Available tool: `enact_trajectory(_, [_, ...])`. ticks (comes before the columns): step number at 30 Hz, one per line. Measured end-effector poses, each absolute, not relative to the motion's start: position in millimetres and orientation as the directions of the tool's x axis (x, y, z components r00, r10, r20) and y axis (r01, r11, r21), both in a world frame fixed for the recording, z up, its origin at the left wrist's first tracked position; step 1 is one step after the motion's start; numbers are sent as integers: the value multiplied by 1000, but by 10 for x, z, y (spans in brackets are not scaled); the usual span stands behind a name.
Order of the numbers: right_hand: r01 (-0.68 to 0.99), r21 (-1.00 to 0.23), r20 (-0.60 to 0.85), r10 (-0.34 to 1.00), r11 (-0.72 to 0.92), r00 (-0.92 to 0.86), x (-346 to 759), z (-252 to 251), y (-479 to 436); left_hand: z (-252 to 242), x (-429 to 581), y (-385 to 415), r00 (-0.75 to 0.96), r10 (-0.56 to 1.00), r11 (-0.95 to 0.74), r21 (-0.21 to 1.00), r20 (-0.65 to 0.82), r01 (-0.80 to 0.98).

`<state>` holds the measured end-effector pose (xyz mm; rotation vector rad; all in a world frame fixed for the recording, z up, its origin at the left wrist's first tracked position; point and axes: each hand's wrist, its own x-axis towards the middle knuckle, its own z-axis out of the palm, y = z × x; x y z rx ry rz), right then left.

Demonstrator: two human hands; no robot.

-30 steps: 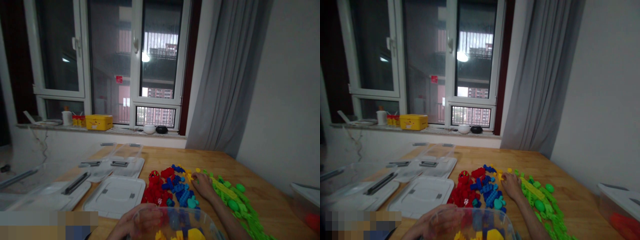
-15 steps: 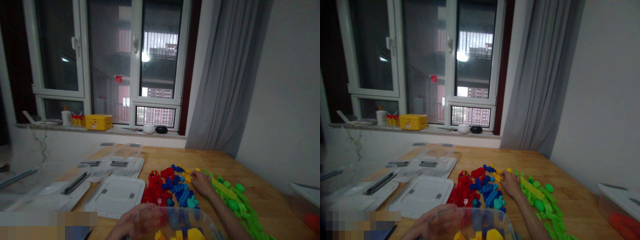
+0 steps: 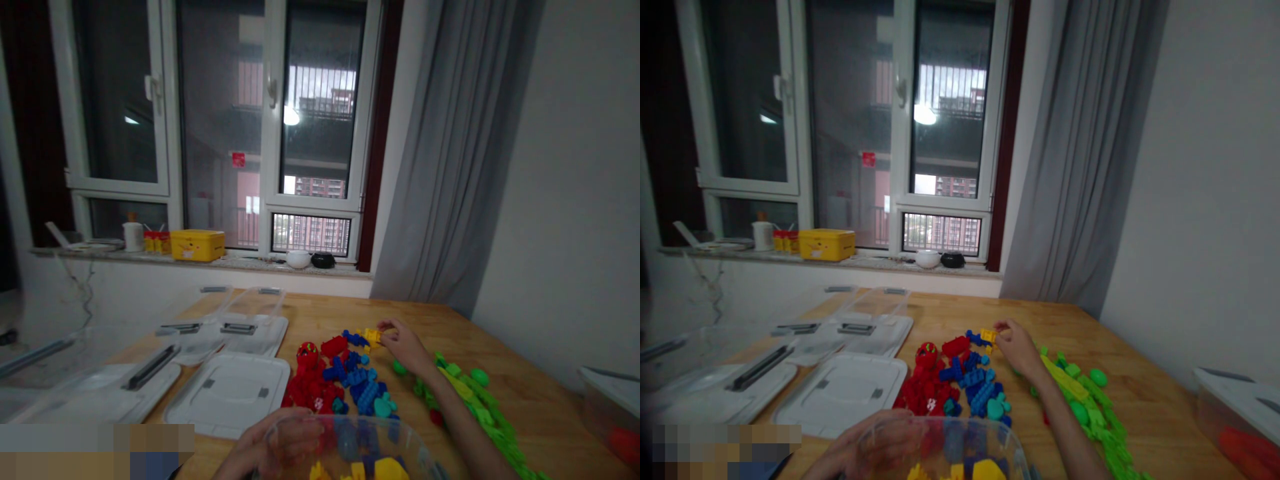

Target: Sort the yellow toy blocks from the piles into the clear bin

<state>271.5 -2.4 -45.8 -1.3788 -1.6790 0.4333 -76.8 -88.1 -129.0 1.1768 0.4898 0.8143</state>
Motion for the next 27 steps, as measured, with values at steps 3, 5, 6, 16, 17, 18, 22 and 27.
enact_trajectory(3, [575,-734,414,909,361,-42,2618,-234,-204,-1264,-765,-881,647,760,154,952,57,-264])
enact_trajectory(5, [543,-735,424,900,406,-99,2556,-97,-333,-1240,-757,-888,638,769,159,954,42,-254])
enact_trajectory(6, [527,-734,427,894,430,-134,2526,-33,-401,-1225,-753,-892,629,777,159,956,34,-248])
enact_trajectory(16, [537,-589,357,791,603,-497,2191,434,-1194,-1164,-779,-904,559,829,106,972,29,-208])
enact_trajectory(17, [551,-573,326,785,607,-526,2167,455,-1258,-1171,-778,-910,542,840,94,973,35,-209])
enact_trajectory(18, [561,-559,290,778,610,-558,2146,470,-1315,-1177,-778,-915,530,847,81,976,41,-204])
enact_trajectory(22, [598,-509,146,747,619,-648,2077,486,-1491,-1225,-790,-906,530,846,54,982,52,-182])
enact_trajectory(27, [635,-477,10,727,607,-687,2012,448,-1607,-1368,-814,-867,520,849,70,957,92,-283])
